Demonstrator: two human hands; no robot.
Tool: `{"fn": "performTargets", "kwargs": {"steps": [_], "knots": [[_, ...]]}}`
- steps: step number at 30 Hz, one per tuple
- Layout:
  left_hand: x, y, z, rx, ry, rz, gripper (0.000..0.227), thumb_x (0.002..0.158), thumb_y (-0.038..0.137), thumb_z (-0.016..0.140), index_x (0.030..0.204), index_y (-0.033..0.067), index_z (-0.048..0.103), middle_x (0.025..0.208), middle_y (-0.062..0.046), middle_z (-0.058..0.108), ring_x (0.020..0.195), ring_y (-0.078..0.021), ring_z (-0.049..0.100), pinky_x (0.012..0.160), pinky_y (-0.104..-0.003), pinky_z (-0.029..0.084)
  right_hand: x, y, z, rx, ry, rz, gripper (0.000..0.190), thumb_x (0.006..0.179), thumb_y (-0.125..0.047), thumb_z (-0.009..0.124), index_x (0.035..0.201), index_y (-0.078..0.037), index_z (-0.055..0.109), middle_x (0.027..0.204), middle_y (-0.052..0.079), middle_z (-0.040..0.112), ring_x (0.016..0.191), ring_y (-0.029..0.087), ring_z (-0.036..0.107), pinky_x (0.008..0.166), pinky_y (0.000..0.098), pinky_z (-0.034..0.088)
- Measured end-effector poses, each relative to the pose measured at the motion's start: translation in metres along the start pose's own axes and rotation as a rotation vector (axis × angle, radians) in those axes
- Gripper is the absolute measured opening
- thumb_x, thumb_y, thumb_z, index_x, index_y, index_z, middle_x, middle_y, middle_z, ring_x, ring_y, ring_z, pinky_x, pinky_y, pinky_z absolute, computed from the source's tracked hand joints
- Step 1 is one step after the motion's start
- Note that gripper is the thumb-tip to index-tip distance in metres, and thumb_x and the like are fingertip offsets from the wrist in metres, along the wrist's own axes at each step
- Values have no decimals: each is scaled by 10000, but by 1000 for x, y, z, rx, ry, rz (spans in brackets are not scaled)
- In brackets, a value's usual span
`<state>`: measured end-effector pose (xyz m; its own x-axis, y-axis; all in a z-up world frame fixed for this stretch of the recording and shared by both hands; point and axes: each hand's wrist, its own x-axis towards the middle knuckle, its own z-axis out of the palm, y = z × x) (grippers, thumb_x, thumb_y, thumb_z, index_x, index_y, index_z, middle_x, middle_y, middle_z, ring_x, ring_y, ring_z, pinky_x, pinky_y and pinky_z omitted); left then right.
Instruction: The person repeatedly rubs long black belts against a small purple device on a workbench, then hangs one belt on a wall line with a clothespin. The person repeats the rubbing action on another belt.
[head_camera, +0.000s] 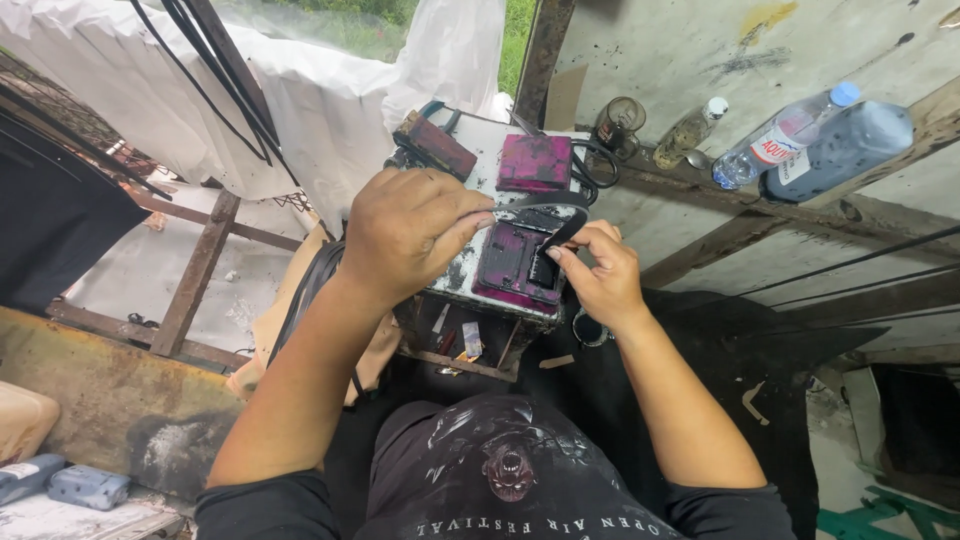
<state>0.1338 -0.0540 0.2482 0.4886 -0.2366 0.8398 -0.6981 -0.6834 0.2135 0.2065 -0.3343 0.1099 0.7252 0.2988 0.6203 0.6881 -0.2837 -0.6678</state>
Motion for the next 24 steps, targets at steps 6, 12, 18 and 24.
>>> {"fn": "performTargets", "kwargs": {"steps": [6,12,18,24], "knots": [[2,5,6,4,25,15,84,972,200,719,974,164,795,790,14,701,714,-179,654,708,-311,484,-7,-5,14,-2,82,-47,110,878,-102,855,960,-76,787,816,23,683,848,216,647,867,297,455],[4,8,-1,29,7,13,73,966,185,726,972,164,796,804,6,717,710,-184,653,706,-316,487,-6,-4,10,-35,53,-108,94,892,-105,832,971,-78,787,796,23,707,838,235,651,874,310,443],[2,4,-14,52,-31,-18,136,990,106,670,1032,138,795,862,-19,753,742,-200,685,702,-315,496,2,-3,2,-131,-14,-187,95,909,-115,810,1000,-106,784,811,6,736,844,222,664,886,325,436],[-9,-12,-18,154,-79,-29,178,994,66,650,1076,131,794,876,-31,740,740,-197,668,698,-308,474,12,-12,-2,-218,-120,-260,131,940,-136,764,1072,-141,771,884,-2,754,848,233,671,866,350,434]]}}
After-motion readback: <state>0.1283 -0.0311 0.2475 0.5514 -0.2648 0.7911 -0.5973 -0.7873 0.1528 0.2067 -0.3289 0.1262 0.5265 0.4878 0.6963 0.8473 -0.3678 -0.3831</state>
